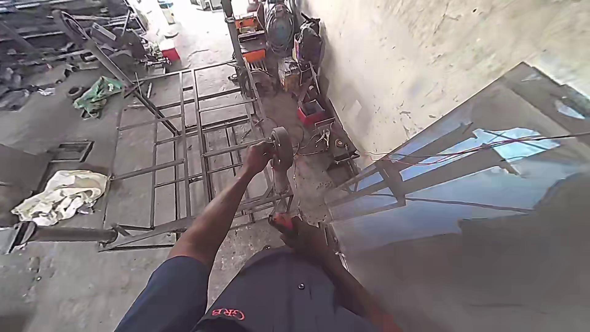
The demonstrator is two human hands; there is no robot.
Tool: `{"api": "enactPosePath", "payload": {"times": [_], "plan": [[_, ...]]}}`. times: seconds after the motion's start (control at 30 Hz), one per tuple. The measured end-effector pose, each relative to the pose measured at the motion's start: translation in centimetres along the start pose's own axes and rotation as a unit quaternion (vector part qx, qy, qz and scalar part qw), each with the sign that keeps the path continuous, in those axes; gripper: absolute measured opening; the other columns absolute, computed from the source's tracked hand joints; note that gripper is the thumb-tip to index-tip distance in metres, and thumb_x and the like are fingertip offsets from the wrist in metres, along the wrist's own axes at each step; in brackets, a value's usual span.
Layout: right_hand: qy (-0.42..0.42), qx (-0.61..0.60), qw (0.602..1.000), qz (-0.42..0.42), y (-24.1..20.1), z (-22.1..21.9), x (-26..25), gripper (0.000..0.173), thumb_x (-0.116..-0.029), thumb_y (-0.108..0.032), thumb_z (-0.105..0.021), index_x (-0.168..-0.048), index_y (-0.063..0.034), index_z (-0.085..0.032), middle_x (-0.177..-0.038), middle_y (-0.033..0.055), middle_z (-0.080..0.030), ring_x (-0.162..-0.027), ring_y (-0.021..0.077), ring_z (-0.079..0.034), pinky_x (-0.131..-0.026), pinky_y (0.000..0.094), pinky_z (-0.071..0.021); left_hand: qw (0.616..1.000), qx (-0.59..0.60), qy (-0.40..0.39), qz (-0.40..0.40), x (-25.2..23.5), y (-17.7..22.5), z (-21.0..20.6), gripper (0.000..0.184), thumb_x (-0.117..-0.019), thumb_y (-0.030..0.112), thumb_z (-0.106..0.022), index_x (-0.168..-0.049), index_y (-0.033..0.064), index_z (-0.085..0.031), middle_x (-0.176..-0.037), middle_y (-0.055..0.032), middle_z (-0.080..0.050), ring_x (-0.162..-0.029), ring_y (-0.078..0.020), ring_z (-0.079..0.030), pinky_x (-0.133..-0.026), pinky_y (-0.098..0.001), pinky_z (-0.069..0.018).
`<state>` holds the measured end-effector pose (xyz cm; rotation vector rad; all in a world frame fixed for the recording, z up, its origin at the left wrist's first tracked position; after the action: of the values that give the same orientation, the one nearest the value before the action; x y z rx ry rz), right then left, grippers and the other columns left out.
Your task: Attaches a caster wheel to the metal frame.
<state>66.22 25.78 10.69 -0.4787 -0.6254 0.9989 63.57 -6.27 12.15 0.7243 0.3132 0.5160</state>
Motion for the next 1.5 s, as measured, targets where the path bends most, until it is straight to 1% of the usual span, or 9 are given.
{"api": "enactPosePath", "payload": {"times": [0.13, 0.3, 0.5, 0.57, 0.67, 0.73, 0.93, 1.17, 1.5], "plan": [[-0.016, 0.017, 1.0, -0.015, -0.8, -1.0, -0.8, 0.056, -0.0913, -0.063, -0.061, -0.124, -0.0171, -0.06, -0.095, 0.006, -0.071, -0.085, 0.0269, -0.071, -0.073, 0.0559, -0.0569, 1.0, 0.013, 0.012, -0.008, 0.2, 0.2, -0.1, 0.026, -0.099, 0.028, -0.068, -0.118, 0.0121, -0.074, -0.112, -0.0044, -0.076, -0.107, -0.017, -0.071, -0.102, -0.0461, -0.0549], [-0.011, 0.018, 1.0, -0.007, -1.2, -1.7, -1.0, 0.055, -0.0919, -0.061, -0.059, -0.121, -0.0155, -0.06, -0.093, 0.0069, -0.071, -0.082, 0.0278, -0.071, -0.069, 0.0552, -0.0565, 0.999, -0.032, 0.0, 0.028, -0.2, -0.1, -0.2, 0.029, -0.0975, 0.034, -0.069, -0.121, 0.0173, -0.073, -0.115, -0.004, -0.075, -0.11, -0.0208, -0.07, -0.102, -0.0532, -0.0533], [-0.019, 0.0, 0.999, 0.027, -0.4, -2.3, -1.1, 0.052, -0.0931, -0.058, -0.059, -0.123, -0.0159, -0.059, -0.096, 0.008, -0.071, -0.084, 0.0294, -0.071, -0.069, 0.0562, -0.0561, 1.0, -0.006, 0.006, 0.026, 0.0, 0.2, -0.3, 0.035, -0.0943, 0.026, -0.075, -0.126, 0.0111, -0.071, -0.12, -0.0065, -0.074, -0.114, -0.0186, -0.069, -0.106, -0.0458, -0.0527], [-0.014, 0.001, 0.999, 0.043, -0.1, -2.5, -1.1, 0.05, -0.0937, -0.057, -0.059, -0.122, -0.0161, -0.059, -0.097, 0.0082, -0.07, -0.082, 0.0295, -0.07, -0.068, 0.0552, -0.0556, 0.999, -0.023, 0.003, 0.047, 0.1, 0.7, -0.3, 0.034, -0.0954, 0.024, -0.074, -0.126, 0.0085, -0.07, -0.12, -0.011, -0.073, -0.114, -0.0237, -0.069, -0.105, -0.0496, -0.052], [-0.013, -0.004, 0.998, 0.06, 0.3, -2.3, -1.2, 0.047, -0.0943, -0.054, -0.059, -0.122, -0.0157, -0.059, -0.097, 0.0088, -0.07, -0.082, 0.0298, -0.071, -0.068, 0.055, -0.056, 0.994, -0.089, -0.006, 0.067, -0.1, 0.8, -0.1, 0.032, -0.096, 0.031, -0.072, -0.124, 0.0149, -0.071, -0.118, -0.009, -0.073, -0.112, -0.026, -0.069, -0.102, -0.057, -0.0526], [-0.013, -0.006, 0.998, 0.064, 0.4, -2.2, -1.3, 0.045, -0.094, -0.052, -0.06, -0.121, -0.0154, -0.059, -0.096, 0.0088, -0.07, -0.082, 0.0295, -0.071, -0.067, 0.0548, -0.0559, 0.994, -0.092, -0.003, 0.056, -0.2, 0.8, 0.0, 0.032, -0.0949, 0.032, -0.073, -0.122, 0.016, -0.072, -0.117, -0.0068, -0.074, -0.111, -0.0235, -0.069, -0.101, -0.055, -0.0537], [-0.032, 0.001, 0.997, 0.071, 0.4, -2.2, -1.6, 0.045, -0.0951, -0.051, -0.059, -0.121, -0.0148, -0.059, -0.097, 0.0102, -0.069, -0.082, 0.0315, -0.071, -0.068, 0.0559, -0.0562, 0.995, -0.074, -0.014, 0.068, 0.1, 1.5, 0.1, 0.033, -0.0976, 0.03, -0.07, -0.126, 0.0131, -0.07, -0.122, -0.0082, -0.073, -0.116, -0.0228, -0.068, -0.106, -0.052, -0.0514], [-0.034, 0.018, 0.996, 0.077, 0.3, -2.2, -1.6, 0.047, -0.0957, -0.054, -0.057, -0.121, -0.0142, -0.059, -0.097, 0.0101, -0.069, -0.082, 0.0306, -0.071, -0.068, 0.0543, -0.056, 0.994, -0.083, -0.019, 0.065, 0.0, 1.2, 0.1, 0.035, -0.0961, 0.031, -0.072, -0.125, 0.0119, -0.07, -0.12, -0.0098, -0.072, -0.116, -0.0251, -0.068, -0.104, -0.0537, -0.0516], [-0.037, 0.016, 0.996, 0.074, 0.1, -2.0, -1.9, 0.046, -0.0957, -0.054, -0.057, -0.12, -0.0149, -0.059, -0.097, 0.0101, -0.069, -0.083, 0.0309, -0.071, -0.067, 0.0547, -0.056, 0.991, -0.116, -0.026, 0.065, -0.3, 1.0, 0.3, 0.034, -0.0966, 0.037, -0.07, -0.124, 0.0173, -0.072, -0.116, -0.007, -0.074, -0.112, -0.0241, -0.07, -0.101, -0.0559, -0.0533]]}}
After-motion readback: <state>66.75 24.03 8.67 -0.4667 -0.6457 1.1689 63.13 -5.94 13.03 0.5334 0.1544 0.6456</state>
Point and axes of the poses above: each hand's wrist, its own x-axis away from the middle knuckle, its own z-axis out of the back of the hand, y = z × x, the point moved 4 cm from there along -x, towards the middle knuckle
